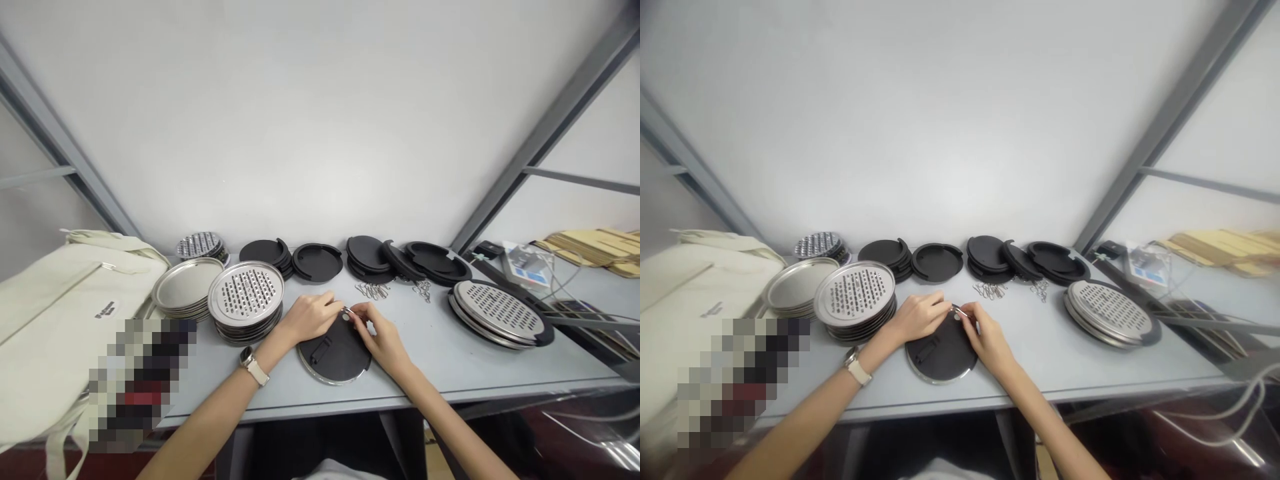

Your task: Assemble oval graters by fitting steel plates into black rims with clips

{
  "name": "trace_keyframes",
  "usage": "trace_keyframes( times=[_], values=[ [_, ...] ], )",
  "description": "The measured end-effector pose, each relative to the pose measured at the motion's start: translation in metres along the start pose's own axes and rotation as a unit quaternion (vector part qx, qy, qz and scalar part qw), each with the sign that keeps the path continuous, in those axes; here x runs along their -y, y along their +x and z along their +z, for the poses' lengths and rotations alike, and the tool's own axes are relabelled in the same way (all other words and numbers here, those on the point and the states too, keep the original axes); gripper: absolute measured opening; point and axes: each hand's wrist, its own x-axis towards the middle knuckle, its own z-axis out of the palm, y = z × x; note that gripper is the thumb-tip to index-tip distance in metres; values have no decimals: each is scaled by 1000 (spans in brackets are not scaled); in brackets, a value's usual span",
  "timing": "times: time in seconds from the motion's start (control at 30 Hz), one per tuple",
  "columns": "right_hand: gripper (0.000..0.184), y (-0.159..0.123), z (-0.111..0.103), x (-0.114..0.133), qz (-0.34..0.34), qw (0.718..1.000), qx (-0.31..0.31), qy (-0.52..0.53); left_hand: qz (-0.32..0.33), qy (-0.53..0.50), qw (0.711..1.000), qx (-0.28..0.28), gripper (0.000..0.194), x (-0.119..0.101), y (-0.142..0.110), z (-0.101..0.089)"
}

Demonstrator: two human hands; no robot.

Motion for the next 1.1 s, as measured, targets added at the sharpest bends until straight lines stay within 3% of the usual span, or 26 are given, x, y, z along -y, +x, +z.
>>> trace_keyframes(
  times=[0.17,0.3,0.4,0.63,0.8,0.97,1.1],
  values=[
    [14,3,-3,4,43,995,-34,80,7,6,999,-34,26,0,1,0],
    [20,8,-8,3,111,966,-33,231,26,3,999,-22,25,1,1,1],
    [21,10,-12,1,129,950,-16,284,34,-2,999,-1,25,3,1,1],
    [21,9,-13,4,117,947,9,299,42,-23,997,60,27,5,3,-4],
    [27,9,-12,10,122,936,32,330,-14,-80,992,93,31,6,4,-19],
    [31,9,-13,9,148,945,13,290,-50,-199,957,206,43,4,0,-35],
    [35,9,-13,7,171,947,-2,272,-102,-186,945,250,45,5,-2,-38]
  ],
)
